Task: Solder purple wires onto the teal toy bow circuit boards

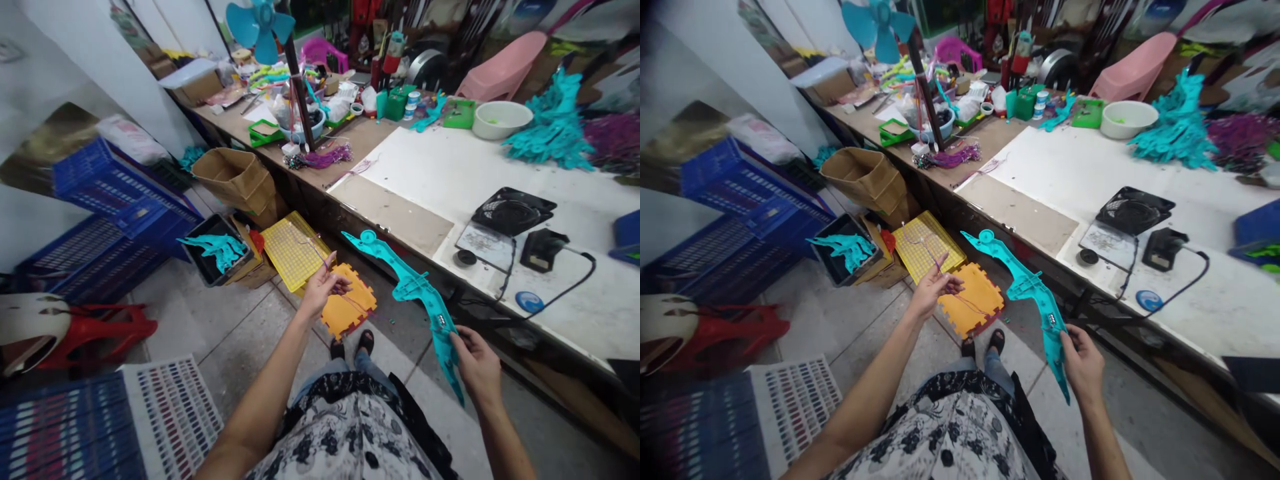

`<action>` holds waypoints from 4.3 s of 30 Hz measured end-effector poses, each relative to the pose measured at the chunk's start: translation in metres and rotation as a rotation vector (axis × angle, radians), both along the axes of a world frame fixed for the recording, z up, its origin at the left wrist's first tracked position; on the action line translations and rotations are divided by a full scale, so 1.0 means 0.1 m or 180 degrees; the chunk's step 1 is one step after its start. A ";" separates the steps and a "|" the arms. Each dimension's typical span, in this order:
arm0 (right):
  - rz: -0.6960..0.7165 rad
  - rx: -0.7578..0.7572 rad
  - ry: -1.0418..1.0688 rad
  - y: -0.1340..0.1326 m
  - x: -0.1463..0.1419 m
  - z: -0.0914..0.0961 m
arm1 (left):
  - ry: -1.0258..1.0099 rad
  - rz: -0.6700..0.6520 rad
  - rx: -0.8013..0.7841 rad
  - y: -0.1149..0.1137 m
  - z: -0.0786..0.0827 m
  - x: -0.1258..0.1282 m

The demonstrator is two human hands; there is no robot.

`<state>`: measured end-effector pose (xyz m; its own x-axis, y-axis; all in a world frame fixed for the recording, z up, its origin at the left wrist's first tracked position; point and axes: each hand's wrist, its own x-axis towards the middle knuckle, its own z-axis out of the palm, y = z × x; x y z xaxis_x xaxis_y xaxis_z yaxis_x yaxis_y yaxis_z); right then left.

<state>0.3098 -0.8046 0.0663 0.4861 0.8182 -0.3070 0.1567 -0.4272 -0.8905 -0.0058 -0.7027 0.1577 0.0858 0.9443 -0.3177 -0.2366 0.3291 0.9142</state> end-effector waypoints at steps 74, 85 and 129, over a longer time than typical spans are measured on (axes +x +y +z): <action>-0.0060 0.0562 0.0611 0.13 -1.35 0.36 | -0.0591 0.0400 -0.0517 -0.09 -0.23 0.19; 0.0076 0.0544 0.0700 0.17 -1.59 0.43 | -0.0626 0.0846 -0.0529 0.02 -0.23 0.08; 0.0144 0.0029 0.2978 2.16 0.46 -0.07 | -0.0355 -0.1087 -0.1299 1.09 -0.97 1.96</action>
